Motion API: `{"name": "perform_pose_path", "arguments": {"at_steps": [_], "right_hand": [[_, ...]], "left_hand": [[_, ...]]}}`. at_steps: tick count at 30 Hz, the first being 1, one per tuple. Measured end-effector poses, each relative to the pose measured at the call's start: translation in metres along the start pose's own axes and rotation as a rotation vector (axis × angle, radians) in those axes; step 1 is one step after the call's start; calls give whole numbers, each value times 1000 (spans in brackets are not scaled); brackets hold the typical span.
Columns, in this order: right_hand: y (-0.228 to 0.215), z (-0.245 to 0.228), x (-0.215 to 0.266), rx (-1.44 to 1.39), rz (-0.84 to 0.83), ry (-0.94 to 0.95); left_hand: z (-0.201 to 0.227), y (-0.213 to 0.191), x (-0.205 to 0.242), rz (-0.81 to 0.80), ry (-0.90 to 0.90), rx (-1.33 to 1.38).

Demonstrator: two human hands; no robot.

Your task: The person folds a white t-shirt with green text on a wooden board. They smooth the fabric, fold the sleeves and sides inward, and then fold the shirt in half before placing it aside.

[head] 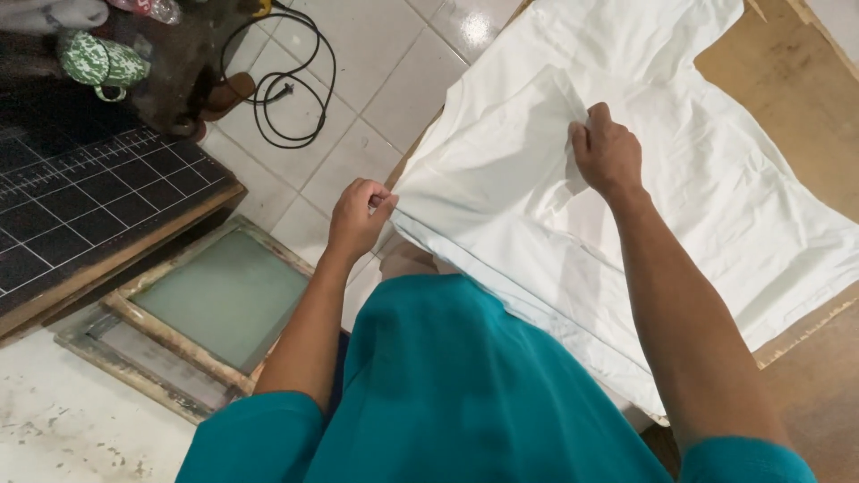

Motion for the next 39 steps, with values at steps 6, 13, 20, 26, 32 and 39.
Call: {"name": "perform_pose_path", "arguments": {"at_steps": [6, 13, 20, 26, 32, 39], "right_hand": [[-6, 2, 2, 54, -53, -39], [-32, 102, -24, 73, 108, 99], [-51, 199, -96, -589, 73, 491], [-122, 131, -123, -933, -353, 600], [-113, 162, -128, -1006, -237, 616], [-128, 124, -111, -1049, 140, 285]], "left_hand": [[4, 0, 1, 8, -24, -10], [22, -4, -4, -30, -165, -48], [36, -5, -16, -96, -316, -150], [66, 0, -43, 18, -156, -103], [107, 44, -95, 33, 297, -174], [225, 124, -150, -107, 277, 247]]}}
Point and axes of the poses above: each hand's wrist, its own x-axis away from the middle knuckle, its own y-axis out of the palm, z = x × y, the point moved 3 cm from there along -x, towards the middle knuckle, and after that the axes turned 13 degrees about x, right-handed, at the moved point
